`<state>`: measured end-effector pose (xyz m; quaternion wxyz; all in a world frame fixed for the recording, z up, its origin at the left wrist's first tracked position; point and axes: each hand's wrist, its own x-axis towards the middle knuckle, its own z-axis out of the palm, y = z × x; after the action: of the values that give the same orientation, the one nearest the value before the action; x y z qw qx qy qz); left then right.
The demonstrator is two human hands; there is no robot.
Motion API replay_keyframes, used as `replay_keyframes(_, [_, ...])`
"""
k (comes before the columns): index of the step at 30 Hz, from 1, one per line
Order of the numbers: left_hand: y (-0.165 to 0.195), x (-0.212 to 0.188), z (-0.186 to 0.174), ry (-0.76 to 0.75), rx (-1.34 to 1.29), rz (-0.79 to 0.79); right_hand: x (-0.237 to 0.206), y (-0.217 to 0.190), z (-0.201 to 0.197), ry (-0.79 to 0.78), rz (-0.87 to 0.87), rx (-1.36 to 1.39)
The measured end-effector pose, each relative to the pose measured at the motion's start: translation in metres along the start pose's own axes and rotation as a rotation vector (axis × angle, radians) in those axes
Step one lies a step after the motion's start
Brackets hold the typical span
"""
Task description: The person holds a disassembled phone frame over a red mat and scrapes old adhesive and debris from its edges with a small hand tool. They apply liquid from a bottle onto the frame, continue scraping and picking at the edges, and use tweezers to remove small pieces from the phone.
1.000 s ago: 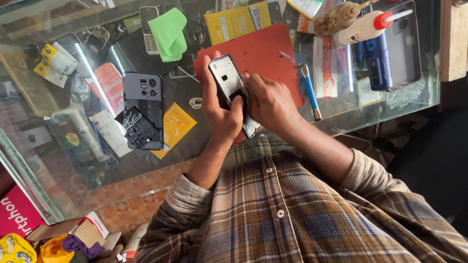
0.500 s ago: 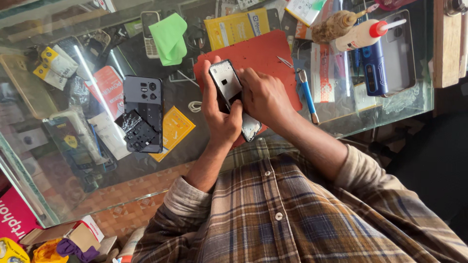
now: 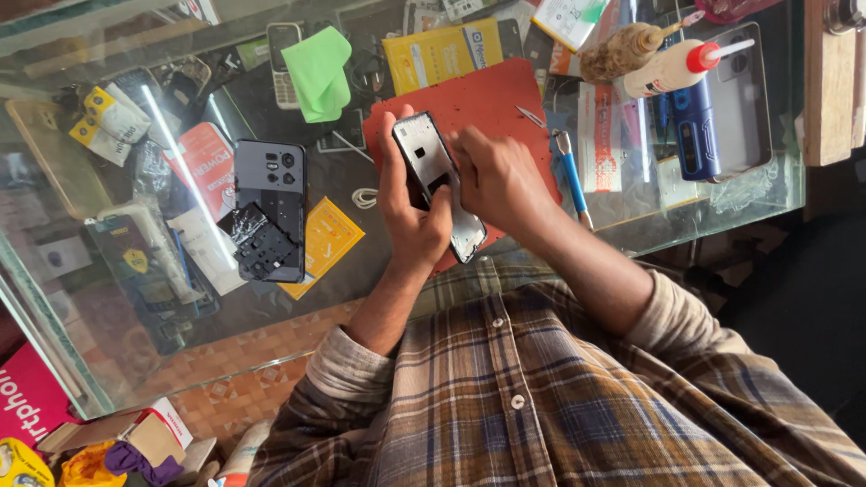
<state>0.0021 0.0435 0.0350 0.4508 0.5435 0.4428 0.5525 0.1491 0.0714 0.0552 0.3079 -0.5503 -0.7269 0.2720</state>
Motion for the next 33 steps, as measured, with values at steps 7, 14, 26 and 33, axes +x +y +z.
replay_keyframes(7, [0.0, 0.001, -0.001, -0.001, -0.035, -0.022, 0.006, 0.0, -0.002, -0.013, 0.02, -0.039])
replay_keyframes(14, [0.001, -0.002, 0.001, -0.002, -0.042, -0.042, 0.003, -0.001, -0.001, 0.013, -0.007, 0.008])
replay_keyframes(26, [0.0, 0.002, -0.001, 0.011, -0.027, -0.025, 0.007, 0.007, 0.003, 0.083, 0.016, 0.067])
replay_keyframes(33, [0.001, 0.004, -0.002, 0.004, -0.128, -0.081, 0.008, 0.01, 0.001, 0.055, -0.004, 0.067])
